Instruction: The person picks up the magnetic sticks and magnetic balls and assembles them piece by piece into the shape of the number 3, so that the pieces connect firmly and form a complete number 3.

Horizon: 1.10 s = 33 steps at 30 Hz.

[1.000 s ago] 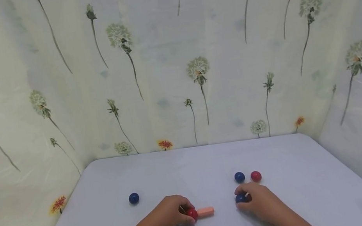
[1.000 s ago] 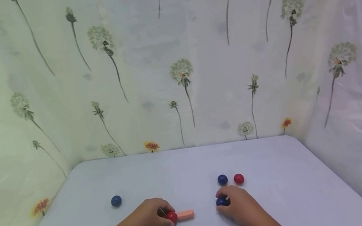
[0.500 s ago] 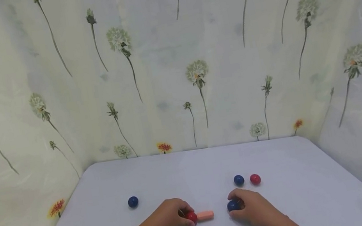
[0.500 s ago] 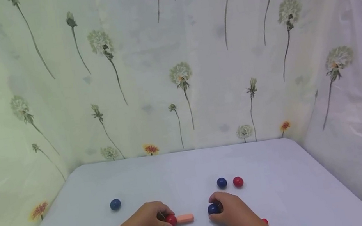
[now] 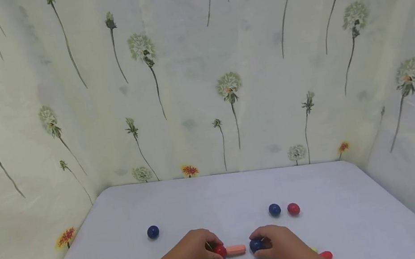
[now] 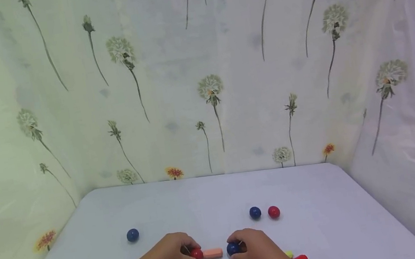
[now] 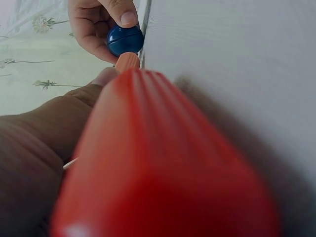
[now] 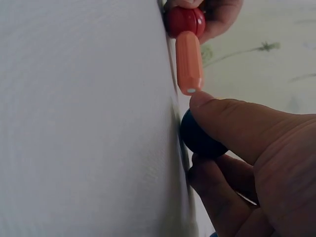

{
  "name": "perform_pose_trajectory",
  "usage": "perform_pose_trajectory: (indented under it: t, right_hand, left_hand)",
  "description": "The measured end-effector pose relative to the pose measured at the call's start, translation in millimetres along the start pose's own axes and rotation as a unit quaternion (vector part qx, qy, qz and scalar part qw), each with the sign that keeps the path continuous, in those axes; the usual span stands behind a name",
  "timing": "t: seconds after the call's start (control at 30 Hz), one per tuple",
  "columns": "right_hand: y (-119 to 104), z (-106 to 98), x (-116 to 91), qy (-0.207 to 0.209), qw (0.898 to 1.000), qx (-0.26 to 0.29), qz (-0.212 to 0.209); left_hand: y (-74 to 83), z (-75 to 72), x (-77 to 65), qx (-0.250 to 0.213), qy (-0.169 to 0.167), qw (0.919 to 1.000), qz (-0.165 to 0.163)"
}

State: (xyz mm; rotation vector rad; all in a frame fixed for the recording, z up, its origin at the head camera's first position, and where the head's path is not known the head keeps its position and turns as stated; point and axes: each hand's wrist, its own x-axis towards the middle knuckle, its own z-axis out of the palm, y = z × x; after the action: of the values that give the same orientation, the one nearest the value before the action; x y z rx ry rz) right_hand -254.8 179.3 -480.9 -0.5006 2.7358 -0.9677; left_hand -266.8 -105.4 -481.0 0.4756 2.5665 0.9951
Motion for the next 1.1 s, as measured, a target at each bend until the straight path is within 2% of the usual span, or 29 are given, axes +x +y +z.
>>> perform_pose_trajectory:
  t: [0.23,0.4,0.63,1.1]
  right_hand:
    - [-0.9,5.1,4.1,-0.005,1.000,-0.007,-0.008]
    - [-0.9,7.2,4.2,-0.017,1.000,0.002,-0.006]
    - [0.0,9.1,2.7,-0.009,1.000,0.002,-0.010]
    - [0.6,9.6,7.0,0.003,1.000,0.009,0.004]
  left_hand:
    - [-1.1,0.0,0.8,0.007,0.004,1.0000,-0.002]
    - [-1.6,0.2,1.5,0.021,0.001,0.9997,0.013]
    - [-0.4,0.6,1.2,0.035,-0.001,0.9992,0.017]
    - [0.6,-0.5,0.2,0.020,0.001,0.9997,0.011]
